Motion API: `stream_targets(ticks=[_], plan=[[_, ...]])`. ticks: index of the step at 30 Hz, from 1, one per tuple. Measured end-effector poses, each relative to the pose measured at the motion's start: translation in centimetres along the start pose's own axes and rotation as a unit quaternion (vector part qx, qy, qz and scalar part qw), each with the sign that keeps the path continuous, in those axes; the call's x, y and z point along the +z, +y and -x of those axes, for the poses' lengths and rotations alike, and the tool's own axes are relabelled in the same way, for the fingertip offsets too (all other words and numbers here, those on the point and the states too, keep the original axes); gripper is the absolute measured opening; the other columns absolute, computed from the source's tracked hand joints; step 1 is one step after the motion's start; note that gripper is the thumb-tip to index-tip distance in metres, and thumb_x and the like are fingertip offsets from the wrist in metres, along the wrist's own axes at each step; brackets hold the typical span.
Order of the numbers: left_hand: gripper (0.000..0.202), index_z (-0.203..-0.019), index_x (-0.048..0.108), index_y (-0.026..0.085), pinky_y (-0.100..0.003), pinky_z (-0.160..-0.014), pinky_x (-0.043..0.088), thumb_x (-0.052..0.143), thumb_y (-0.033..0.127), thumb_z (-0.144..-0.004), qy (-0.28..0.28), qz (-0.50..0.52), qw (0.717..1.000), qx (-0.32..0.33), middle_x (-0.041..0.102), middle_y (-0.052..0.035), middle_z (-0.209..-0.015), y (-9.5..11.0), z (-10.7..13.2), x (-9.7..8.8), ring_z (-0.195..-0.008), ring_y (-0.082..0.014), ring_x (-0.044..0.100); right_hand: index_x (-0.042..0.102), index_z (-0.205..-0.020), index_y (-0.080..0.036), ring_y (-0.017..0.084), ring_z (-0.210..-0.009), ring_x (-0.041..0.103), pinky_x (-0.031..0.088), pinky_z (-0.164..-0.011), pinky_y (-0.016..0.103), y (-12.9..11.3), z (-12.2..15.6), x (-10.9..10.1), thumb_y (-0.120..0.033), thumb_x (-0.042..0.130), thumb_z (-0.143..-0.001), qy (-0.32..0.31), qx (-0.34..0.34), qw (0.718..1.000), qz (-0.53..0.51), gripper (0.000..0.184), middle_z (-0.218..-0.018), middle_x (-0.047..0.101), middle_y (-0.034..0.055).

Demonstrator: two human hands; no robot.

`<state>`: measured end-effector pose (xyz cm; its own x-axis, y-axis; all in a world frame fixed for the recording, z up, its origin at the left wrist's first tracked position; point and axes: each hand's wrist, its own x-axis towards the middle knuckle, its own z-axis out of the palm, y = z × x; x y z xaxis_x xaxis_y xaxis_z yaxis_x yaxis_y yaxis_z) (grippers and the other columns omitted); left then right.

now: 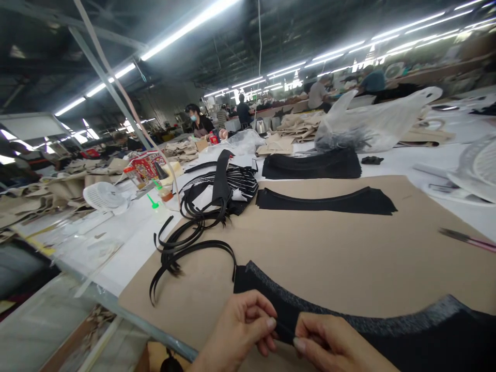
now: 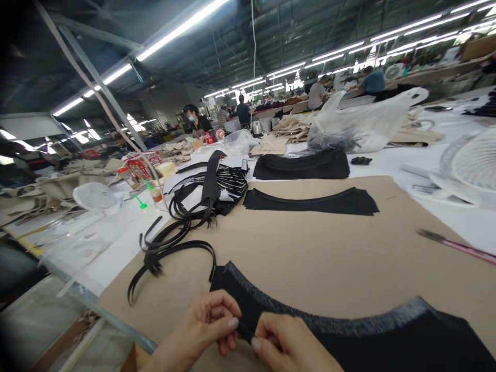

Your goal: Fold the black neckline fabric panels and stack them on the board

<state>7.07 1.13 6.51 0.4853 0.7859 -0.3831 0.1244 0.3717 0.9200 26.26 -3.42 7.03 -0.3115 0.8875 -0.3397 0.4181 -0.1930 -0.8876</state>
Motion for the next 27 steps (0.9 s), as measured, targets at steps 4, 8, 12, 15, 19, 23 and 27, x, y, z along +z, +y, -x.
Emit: stream_targets(ticks=[4,8,12,15,19,23,27], plan=[[0.032,-0.080,0.059,0.012,-0.020,-0.046,0.044,0.069,0.039,-0.067,-0.009,-0.045,0.999,-0.014,0.066,-0.0035,-0.066,0.7,-1.2,-1.3,-0.049,-0.0099,0.058,0.050,-0.069,-0.019,0.012,-0.052,0.044,0.029,-0.050,0.023,0.3,-2.1,0.3,-0.030,0.047,-0.082,0.003,0.015,0.999,0.033,0.016,-0.057,0.047,-0.0028],[0.015,-0.074,0.059,0.015,-0.017,-0.040,0.036,0.058,0.029,-0.069,0.069,-0.183,0.981,-0.013,0.060,0.0010,-0.056,1.7,-2.9,-2.7,-0.043,-0.0087,0.053,0.052,-0.069,-0.019,0.014,-0.057,0.047,0.026,-0.052,0.025,0.6,-3.3,-0.2,-0.027,0.047,-0.085,0.043,0.025,0.992,0.115,0.018,-0.060,0.052,-0.0010],[0.007,-0.071,0.058,0.016,-0.016,-0.037,0.032,0.052,0.019,-0.073,0.142,-0.256,0.956,-0.014,0.055,0.0036,-0.046,2.0,-5.1,-3.9,-0.037,-0.0080,0.049,0.052,-0.067,-0.019,0.015,-0.060,0.049,0.025,-0.055,0.027,1.0,-3.7,-0.8,-0.026,0.047,-0.088,0.071,0.054,0.980,0.179,0.023,-0.064,0.058,0.0021],[0.007,-0.071,0.058,0.016,-0.016,-0.036,0.034,0.052,0.017,-0.075,0.153,-0.287,0.945,-0.027,0.056,0.0032,-0.046,1.5,-6.5,-4.4,-0.037,-0.0098,0.052,0.055,-0.069,-0.019,0.017,-0.062,0.052,0.026,-0.057,0.028,1.3,-4.1,-0.9,-0.025,0.046,-0.089,0.086,0.054,0.972,0.212,0.023,-0.066,0.062,0.0040],[0.009,-0.070,0.058,0.016,-0.016,-0.035,0.036,0.053,0.016,-0.077,0.145,-0.324,0.934,-0.043,0.055,0.0034,-0.044,1.1,-7.5,-4.4,-0.038,-0.0110,0.054,0.055,-0.069,-0.019,0.018,-0.065,0.055,0.026,-0.058,0.027,1.5,-4.5,-1.1,-0.023,0.044,-0.091,0.089,0.069,0.964,0.240,0.025,-0.070,0.065,0.0059],[0.012,-0.072,0.057,0.017,-0.015,-0.035,0.036,0.049,0.012,-0.079,0.139,-0.353,0.924,-0.055,0.054,0.0043,-0.044,1.7,-7.4,-4.0,-0.037,-0.0103,0.054,0.055,-0.068,-0.018,0.017,-0.066,0.056,0.026,-0.058,0.027,1.3,-4.7,-1.3,-0.019,0.042,-0.091,0.087,0.085,0.960,0.252,0.027,-0.071,0.066,0.0060],[0.015,-0.071,0.055,0.018,-0.016,-0.035,0.034,0.046,0.012,-0.081,0.149,-0.381,0.910,-0.072,0.051,0.0049,-0.042,2.7,-7.2,-3.4,-0.035,-0.0104,0.051,0.055,-0.068,-0.019,0.017,-0.066,0.056,0.026,-0.058,0.028,1.5,-5.1,-1.3,-0.019,0.041,-0.091,0.090,0.079,0.959,0.257,0.027,-0.070,0.066,0.0054]])
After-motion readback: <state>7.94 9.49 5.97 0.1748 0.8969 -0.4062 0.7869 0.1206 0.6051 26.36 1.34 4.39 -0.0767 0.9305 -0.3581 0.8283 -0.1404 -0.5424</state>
